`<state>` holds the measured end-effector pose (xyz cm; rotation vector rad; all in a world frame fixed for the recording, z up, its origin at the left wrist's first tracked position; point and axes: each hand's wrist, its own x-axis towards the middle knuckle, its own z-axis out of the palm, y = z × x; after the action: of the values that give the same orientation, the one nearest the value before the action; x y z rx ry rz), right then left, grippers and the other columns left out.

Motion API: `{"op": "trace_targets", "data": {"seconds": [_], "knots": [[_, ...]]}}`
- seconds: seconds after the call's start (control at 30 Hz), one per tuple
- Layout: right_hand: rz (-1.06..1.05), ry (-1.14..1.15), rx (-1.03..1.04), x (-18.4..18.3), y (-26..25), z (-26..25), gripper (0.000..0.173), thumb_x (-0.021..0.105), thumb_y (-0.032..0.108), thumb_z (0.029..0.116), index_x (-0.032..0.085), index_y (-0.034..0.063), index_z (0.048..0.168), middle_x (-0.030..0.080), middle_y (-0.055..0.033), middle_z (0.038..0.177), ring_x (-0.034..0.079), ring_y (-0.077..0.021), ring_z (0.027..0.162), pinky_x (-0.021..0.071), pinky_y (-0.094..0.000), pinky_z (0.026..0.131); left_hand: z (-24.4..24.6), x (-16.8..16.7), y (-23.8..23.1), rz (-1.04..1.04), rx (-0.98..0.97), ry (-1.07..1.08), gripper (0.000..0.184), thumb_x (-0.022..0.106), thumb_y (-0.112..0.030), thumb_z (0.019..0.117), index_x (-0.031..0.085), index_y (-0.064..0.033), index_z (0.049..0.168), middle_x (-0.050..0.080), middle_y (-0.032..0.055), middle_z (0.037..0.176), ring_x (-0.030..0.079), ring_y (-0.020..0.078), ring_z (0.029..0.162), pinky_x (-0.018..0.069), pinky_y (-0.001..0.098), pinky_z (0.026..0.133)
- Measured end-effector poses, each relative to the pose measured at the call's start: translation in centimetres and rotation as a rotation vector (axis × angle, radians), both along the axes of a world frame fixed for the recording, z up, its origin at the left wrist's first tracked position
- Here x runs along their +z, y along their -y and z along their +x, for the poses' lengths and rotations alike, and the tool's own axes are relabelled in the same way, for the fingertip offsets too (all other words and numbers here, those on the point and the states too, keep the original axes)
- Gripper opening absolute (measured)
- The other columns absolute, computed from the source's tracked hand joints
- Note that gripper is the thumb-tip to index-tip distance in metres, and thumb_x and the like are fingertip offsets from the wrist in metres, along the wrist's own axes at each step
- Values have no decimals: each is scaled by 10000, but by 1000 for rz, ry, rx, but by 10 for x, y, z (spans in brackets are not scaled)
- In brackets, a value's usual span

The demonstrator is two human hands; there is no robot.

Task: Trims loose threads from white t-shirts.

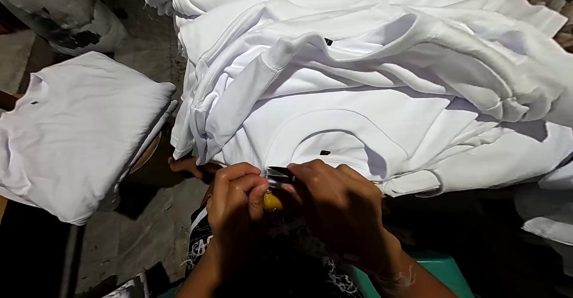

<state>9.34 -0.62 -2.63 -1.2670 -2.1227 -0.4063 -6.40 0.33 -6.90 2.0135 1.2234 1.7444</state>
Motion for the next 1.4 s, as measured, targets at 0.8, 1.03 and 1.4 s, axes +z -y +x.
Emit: {"op": "trace_targets", "data": {"seconds": [0.8,1.03,1.4], "knots": [[-239,-249,-437,23,-89,154,636,511,381,1049,411,5,1552,397,-316,1561,509,-502,1329,403,-663,1046,-6,68,-178,37,-111,167,210,551,-101,1015,613,90,1075,662,73,975,643,78,893,542,277,828],[3,-353,-274,-26,-104,168,461,565,223,1024,591,-84,1366,513,-320,1469,528,-409,1367,425,-476,1114,13,28,-156,-179,-41,-257,374,610,-195,989,598,112,1202,527,324,1311,564,382,1190,479,444,1001],[-448,-732,228,-44,-31,40,382,714,283,921,703,-44,1117,615,18,761,480,72,667,411,-98,634,14,5,-25,-211,-189,360,145,562,-160,1035,690,-131,973,709,-136,816,656,-79,760,555,128,716]]}}
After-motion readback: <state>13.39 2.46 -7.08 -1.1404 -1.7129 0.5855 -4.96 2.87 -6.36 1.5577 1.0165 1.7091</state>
